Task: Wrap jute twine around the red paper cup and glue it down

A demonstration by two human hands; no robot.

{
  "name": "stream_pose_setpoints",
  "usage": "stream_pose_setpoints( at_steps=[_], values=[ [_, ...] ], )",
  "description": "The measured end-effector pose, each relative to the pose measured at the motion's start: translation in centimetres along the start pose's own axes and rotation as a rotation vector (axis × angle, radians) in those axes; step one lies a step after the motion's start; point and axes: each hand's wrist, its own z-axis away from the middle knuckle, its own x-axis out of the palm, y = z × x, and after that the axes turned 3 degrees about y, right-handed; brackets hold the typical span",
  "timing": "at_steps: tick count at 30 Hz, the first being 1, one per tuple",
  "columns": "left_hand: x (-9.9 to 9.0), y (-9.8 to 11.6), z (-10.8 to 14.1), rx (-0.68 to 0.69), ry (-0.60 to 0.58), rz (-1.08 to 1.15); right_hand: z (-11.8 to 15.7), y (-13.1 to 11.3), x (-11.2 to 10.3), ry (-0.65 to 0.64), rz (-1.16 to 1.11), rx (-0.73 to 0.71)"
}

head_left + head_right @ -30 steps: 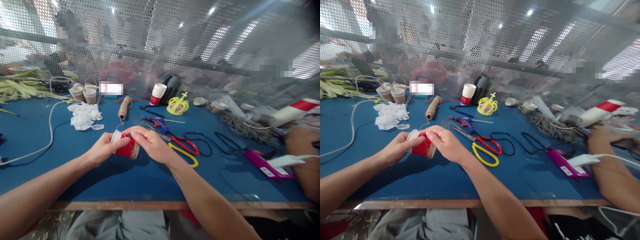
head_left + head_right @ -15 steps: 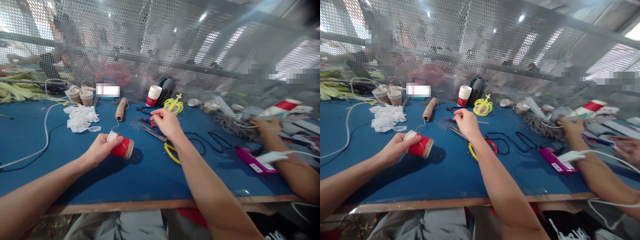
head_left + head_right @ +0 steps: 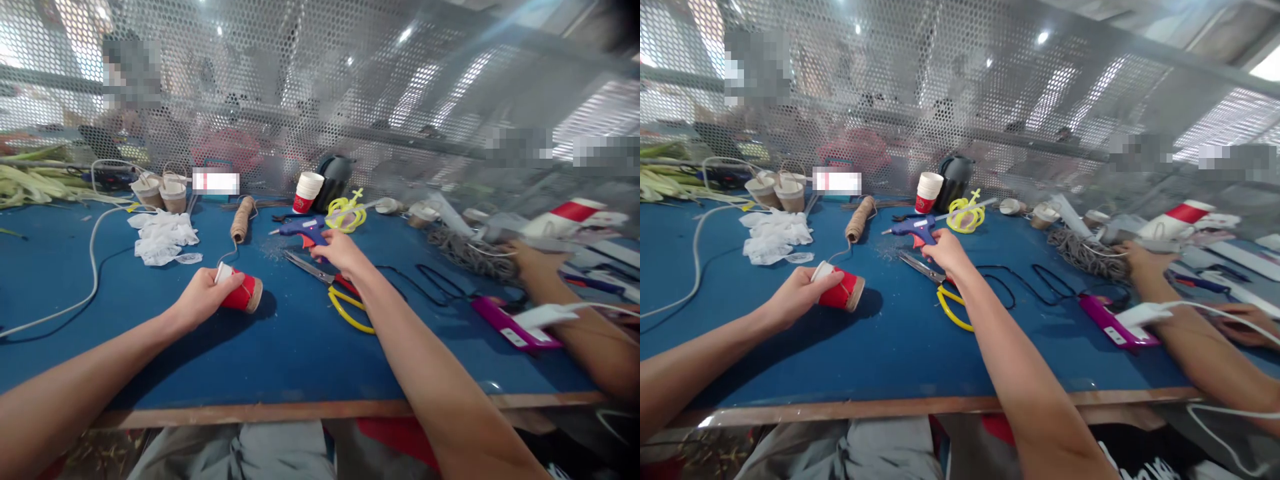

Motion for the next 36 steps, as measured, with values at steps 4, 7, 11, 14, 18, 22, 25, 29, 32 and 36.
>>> stream_pose_setpoints(
  at_steps=[4, 7, 11, 14, 18, 22, 25, 29, 32, 36],
  values=[
    [0.0, 0.0, 0.0, -0.005, 0.003, -0.026, 3.1, -1.9, -1.8, -0.151, -0.378, -0.051],
    [0.0, 0.0, -0.2, -0.012, 0.027, -0.036, 5.2, -2.4, -1.8, -0.269, -0.449, -0.097],
    [0.0, -0.1, -0.6, -0.095, 0.035, 0.048, 7.0, -2.2, -0.8, -0.370, -0.384, -0.209],
    [-0.2, -0.1, -0.8, -0.119, 0.054, 0.045, 7.9, -2.3, -0.6, -0.396, -0.277, -0.230],
    [-0.3, -0.1, -0.8, -0.103, 0.049, 0.041, 8.7, -2.8, -0.9, -0.409, -0.115, -0.219],
    [-0.3, -0.1, -0.8, -0.090, 0.035, 0.047, 9.2, -3.1, -1.1, -0.395, -0.027, -0.233],
    [-0.3, 0.0, -0.7, -0.092, 0.038, 0.042, 9.3, -3.2, -1.1, -0.377, 0.016, -0.245],
    [-0.3, 0.0, -0.7, -0.101, 0.038, 0.043, 9.4, -3.3, -1.1, -0.376, 0.065, -0.251],
    [-0.3, 0.0, -0.7, -0.103, 0.031, 0.043, 9.5, -3.4, -1.2, -0.369, 0.079, -0.267],
    [-0.3, -0.1, -0.8, -0.092, 0.037, 0.026, 9.7, -3.5, -1.3, -0.380, 0.093, -0.263]
  ],
)
